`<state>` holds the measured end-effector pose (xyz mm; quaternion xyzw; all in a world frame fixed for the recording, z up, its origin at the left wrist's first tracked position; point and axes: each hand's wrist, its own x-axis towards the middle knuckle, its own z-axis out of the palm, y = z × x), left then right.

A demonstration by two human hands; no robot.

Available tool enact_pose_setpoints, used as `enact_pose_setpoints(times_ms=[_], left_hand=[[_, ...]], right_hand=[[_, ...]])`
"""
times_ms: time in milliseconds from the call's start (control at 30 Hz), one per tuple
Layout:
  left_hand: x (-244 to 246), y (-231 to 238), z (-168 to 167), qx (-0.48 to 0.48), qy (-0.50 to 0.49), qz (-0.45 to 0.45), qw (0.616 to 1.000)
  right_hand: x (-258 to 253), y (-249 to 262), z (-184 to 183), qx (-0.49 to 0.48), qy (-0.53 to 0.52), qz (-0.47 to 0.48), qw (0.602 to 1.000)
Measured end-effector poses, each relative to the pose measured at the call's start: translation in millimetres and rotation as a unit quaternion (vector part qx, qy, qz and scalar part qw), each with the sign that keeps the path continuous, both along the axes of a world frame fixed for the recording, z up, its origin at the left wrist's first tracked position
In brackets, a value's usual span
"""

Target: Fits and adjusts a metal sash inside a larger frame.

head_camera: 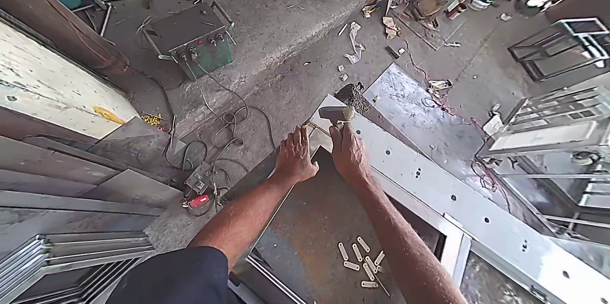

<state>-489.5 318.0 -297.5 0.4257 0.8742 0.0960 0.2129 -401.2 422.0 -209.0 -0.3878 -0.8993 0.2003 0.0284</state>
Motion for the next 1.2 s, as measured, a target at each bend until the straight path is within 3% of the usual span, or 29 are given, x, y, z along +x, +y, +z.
enact_pose_setpoints(times_ms=[67, 167, 233, 400, 567, 733, 900, 1067, 1200], left_hand=[[-1.0, 0.3, 1.2, -0.003, -0.003, -0.002, 1.0], [-1.7, 1.6, 5.6, -0.016, -0.02, -0.004, 1.0], [-2.0, 3.2, 5.0, -0.011, -0.016, -0.002, 1.0], [0.0, 3.1, 1.8, -0.008, -0.008, 0.0, 1.0], [0.8, 0.9, -1.4, 0.006, 0.001, 0.005, 1.0], [-1.7, 2.2, 4.5, -0.006, -0.023, 0.002, 1.0], [-0.4, 2.6, 2.8, -0.005, -0.016, 0.002, 1.0], [1.0, 2.3, -1.6, 0.004, 0.0, 0.004, 1.0], [-1.3, 3.4, 2.1, -0.005, -0.014, -0.003, 1.0]], right_hand=[[-0.4, -1.0, -8.7, 0.01, -0.009, -0.003, 1.0], [-8.3, 5.7, -19.7, -0.044, -0.186, 0.017, 0.981], [-13.0, 9.1, -19.6, -0.047, -0.207, 0.025, 0.977], [-9.6, 14.8, -10.0, -0.085, -0.16, 0.015, 0.983], [2.2, -1.5, -8.0, -0.003, -0.022, -0.011, 1.0], [-8.2, 2.8, -19.5, -0.049, -0.202, 0.015, 0.978], [-11.6, 10.5, -11.7, -0.08, -0.197, 0.011, 0.977], [-5.5, 1.5, -4.6, -0.045, -0.101, -0.008, 0.994], [-8.0, 1.0, -16.8, -0.051, -0.174, 0.003, 0.983]])
